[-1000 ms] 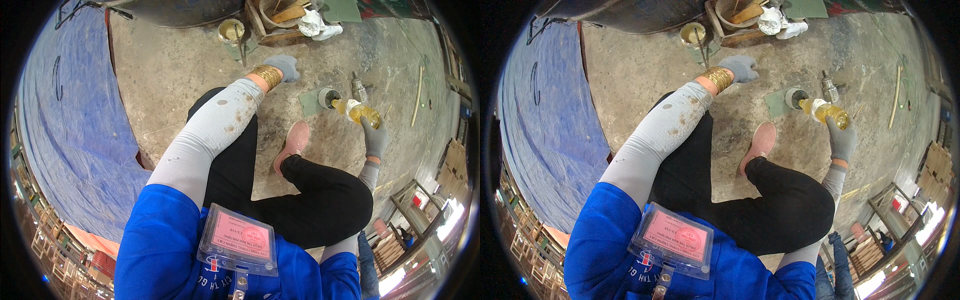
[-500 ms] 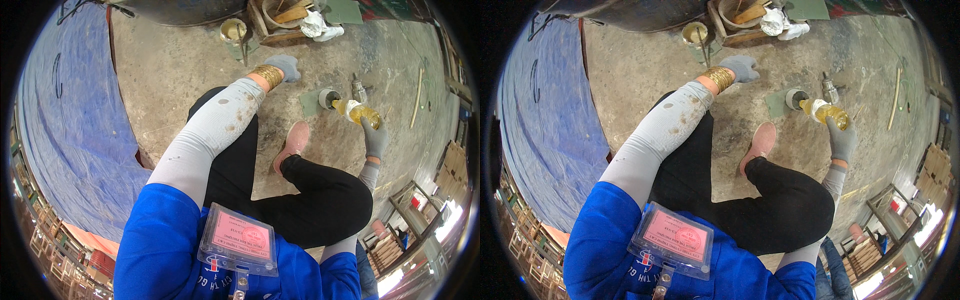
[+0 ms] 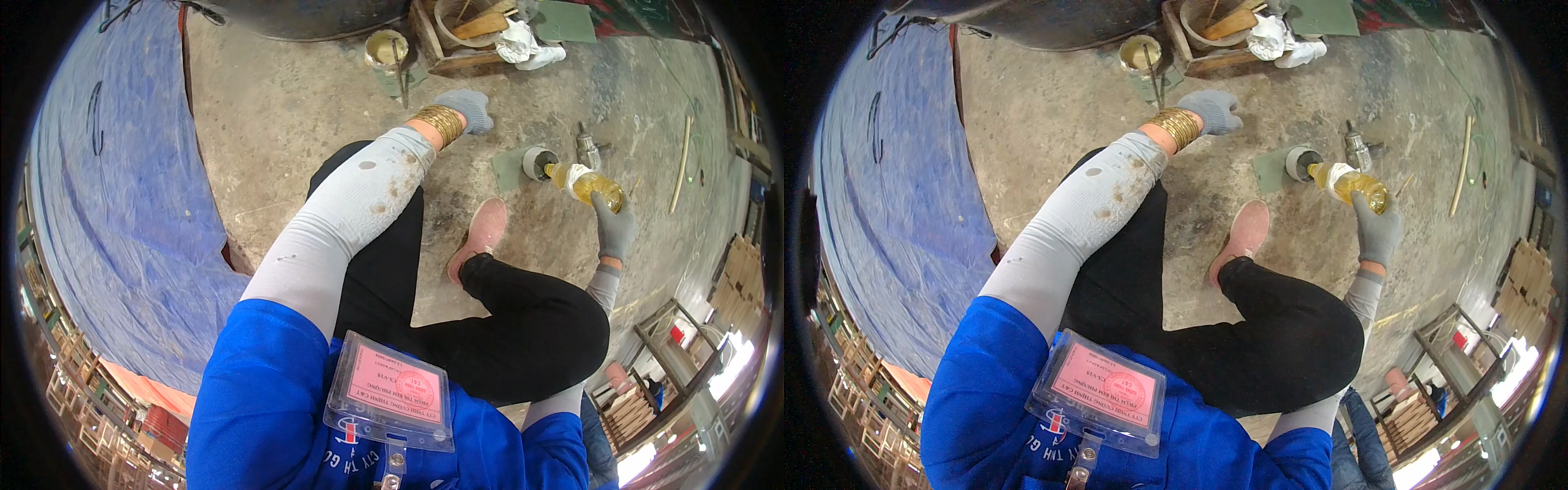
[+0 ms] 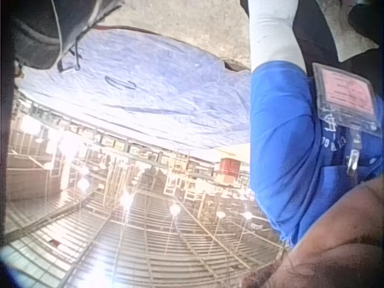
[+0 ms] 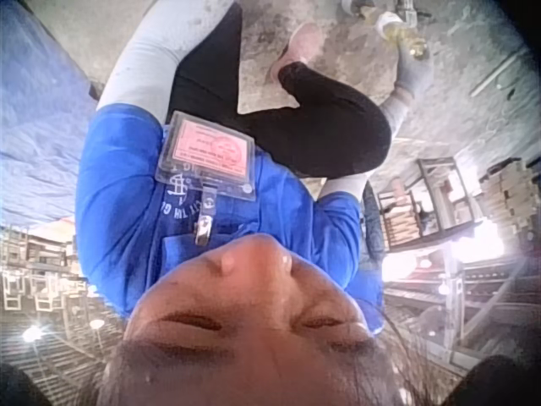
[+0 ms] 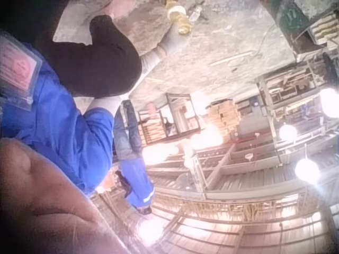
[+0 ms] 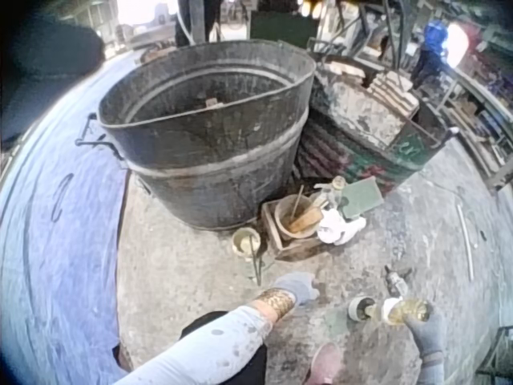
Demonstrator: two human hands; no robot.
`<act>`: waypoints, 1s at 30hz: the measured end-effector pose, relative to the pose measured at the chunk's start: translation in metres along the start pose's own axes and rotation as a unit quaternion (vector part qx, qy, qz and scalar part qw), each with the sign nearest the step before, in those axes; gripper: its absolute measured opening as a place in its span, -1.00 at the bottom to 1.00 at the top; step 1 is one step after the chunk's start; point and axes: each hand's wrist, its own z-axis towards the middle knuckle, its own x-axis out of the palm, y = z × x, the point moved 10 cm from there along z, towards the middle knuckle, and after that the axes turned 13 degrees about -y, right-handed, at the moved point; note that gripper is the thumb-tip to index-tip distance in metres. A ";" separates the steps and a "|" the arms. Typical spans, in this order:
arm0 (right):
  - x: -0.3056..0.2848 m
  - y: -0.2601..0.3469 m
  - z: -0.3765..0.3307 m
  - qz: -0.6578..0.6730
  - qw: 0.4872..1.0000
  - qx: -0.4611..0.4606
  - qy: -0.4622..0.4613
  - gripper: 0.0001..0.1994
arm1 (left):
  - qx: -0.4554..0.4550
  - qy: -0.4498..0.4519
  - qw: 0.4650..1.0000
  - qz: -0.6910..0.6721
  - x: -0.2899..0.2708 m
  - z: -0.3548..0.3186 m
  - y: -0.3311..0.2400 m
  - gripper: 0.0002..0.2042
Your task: The person stacks wooden slats and then uses a wooden stick to insert dowels into pre-drilled holes in small wooden blocks. Later, the person sits on the floor and pours a yellow liquid from a plastic bottle into a small container, stirring it with a stick.
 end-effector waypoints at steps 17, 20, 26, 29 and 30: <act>-0.001 0.005 0.000 -0.010 1.000 -0.012 -0.009 -0.39 | 0.002 0.003 1.000 0.015 0.001 0.000 0.004 -0.58; 0.000 0.006 0.000 0.001 1.000 -0.010 -0.008 -0.40 | 0.005 -0.007 1.000 0.010 -0.002 -0.001 0.004 -0.58; 0.000 0.011 -0.001 -0.005 1.000 -0.013 -0.004 -0.42 | -0.004 -0.002 1.000 0.011 -0.003 -0.003 0.008 -0.58; -0.001 0.012 0.000 0.000 1.000 -0.022 -0.006 -0.42 | -0.003 -0.004 1.000 0.012 -0.003 -0.003 0.008 -0.58; -0.001 0.013 0.000 0.003 1.000 -0.025 -0.006 -0.42 | -0.005 -0.001 1.000 0.013 -0.003 -0.003 0.008 -0.58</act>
